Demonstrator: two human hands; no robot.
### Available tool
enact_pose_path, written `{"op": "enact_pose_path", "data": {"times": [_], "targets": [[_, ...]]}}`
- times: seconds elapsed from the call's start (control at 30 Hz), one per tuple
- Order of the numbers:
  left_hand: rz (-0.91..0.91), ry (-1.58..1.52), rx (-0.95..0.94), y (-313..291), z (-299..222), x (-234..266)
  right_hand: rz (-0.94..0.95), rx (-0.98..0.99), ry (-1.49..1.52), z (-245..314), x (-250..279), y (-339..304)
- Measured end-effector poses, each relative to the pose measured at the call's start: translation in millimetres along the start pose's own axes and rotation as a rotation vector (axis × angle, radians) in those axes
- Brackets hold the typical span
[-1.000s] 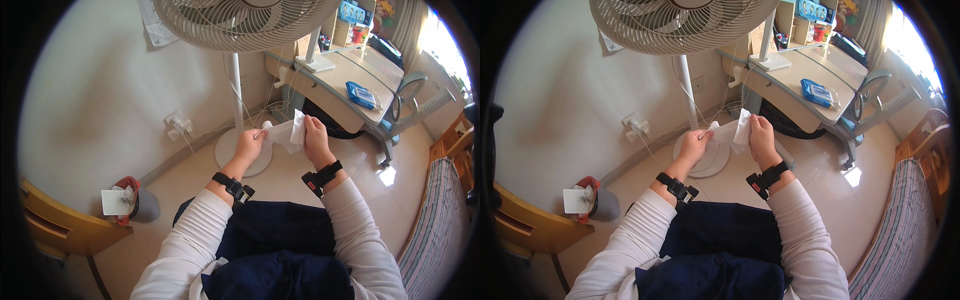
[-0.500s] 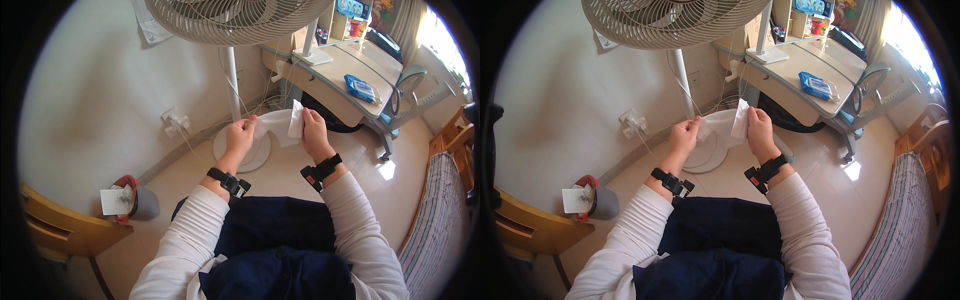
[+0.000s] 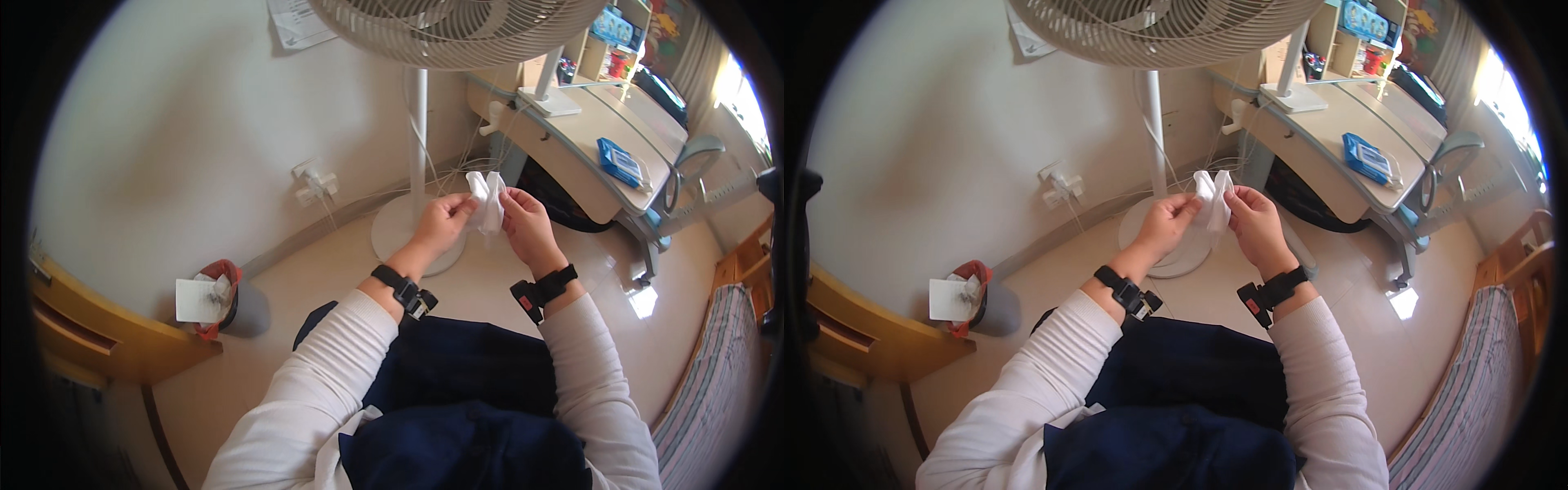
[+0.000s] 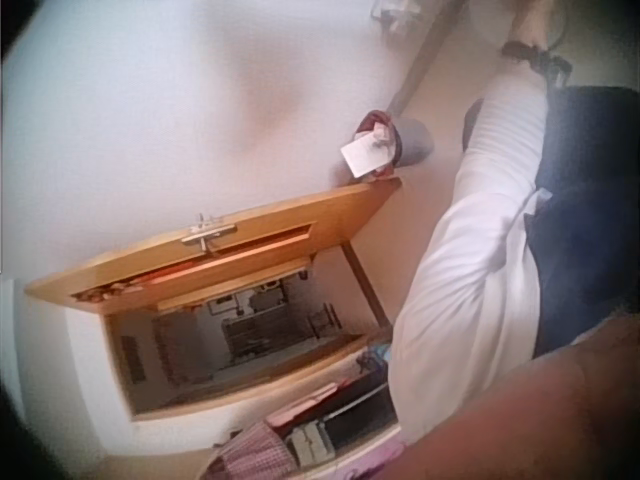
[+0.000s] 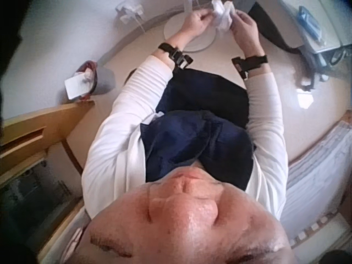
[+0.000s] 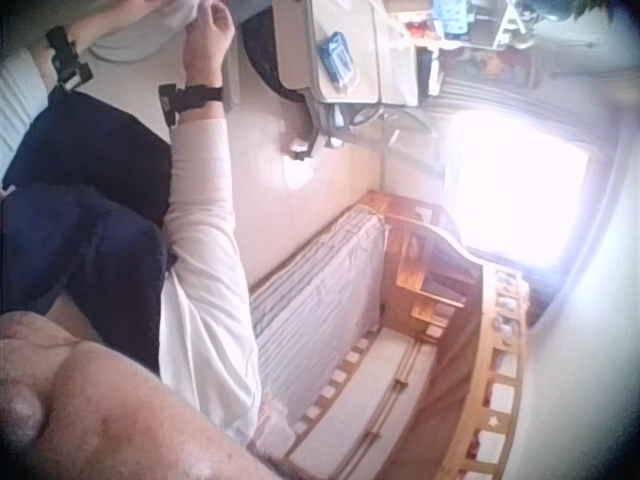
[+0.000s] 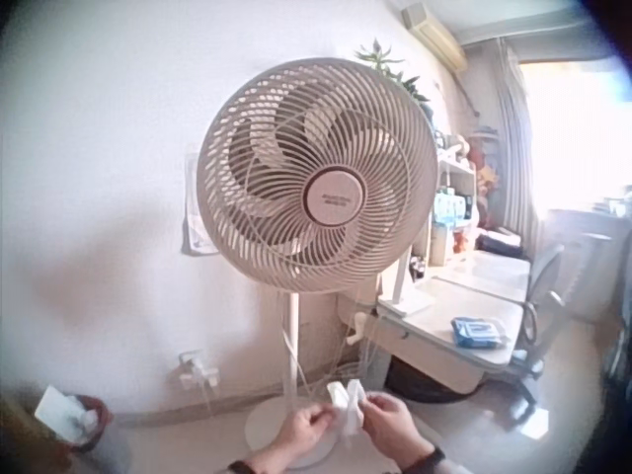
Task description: The person sweeps the floor of a bedroom using a broom and dustpan, gathering debris into the dustpan and then emptying it into a trash bin. The person also picks up a wet wipe from a package and uses it to wipe a wall socket.
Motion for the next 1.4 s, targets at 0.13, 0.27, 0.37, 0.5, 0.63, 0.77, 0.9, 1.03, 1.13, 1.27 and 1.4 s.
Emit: {"op": "enact_pose_path", "data": {"times": [0.13,0.27,0.37,0.5,0.63,0.77,0.9,1.03,1.13,1.27,1.4], "targets": [[-0.035,-0.092,0.027,1,-2,2,0.095,-0.062,0.244,0,-6,0],[0.079,0.207,0.066,-3,-1,4,0.076,-0.023,0.069,-9,-16,0],[0.120,0.210,0.012,-6,1,1,0.030,-0.073,-0.056,-18,-23,6],[0.237,0.167,-0.041,0,11,12,-0.075,-0.059,-0.117,-27,-23,18],[0.276,0.050,0.009,20,45,45,-0.130,0.039,-0.139,-41,-21,30],[-0.102,0.327,0.242,43,110,155,-0.245,0.039,-0.247,-52,-6,44],[-0.461,0.797,0.448,13,177,265,-0.209,-0.041,-0.374,-68,2,57],[-0.647,0.822,0.458,-13,228,317,-0.190,-0.105,-0.408,-100,-6,75],[-0.606,0.852,0.538,-15,252,325,-0.146,-0.154,-0.468,-133,-22,91],[-0.649,0.706,0.505,-15,266,324,0.001,-0.237,-0.469,-182,-60,115],[-0.737,0.459,0.544,-10,277,336,0.137,-0.288,-0.515,-221,-102,136]]}}
Point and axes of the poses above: each hand's wrist, its own y-axis towards the middle knuckle, its own x-axis out of the back of the hand, z = x × y, the point moved 2 cm from there along y, towards the middle knuckle, and after that the axes turned 4 degrees about -x, right-handed, at the moved point
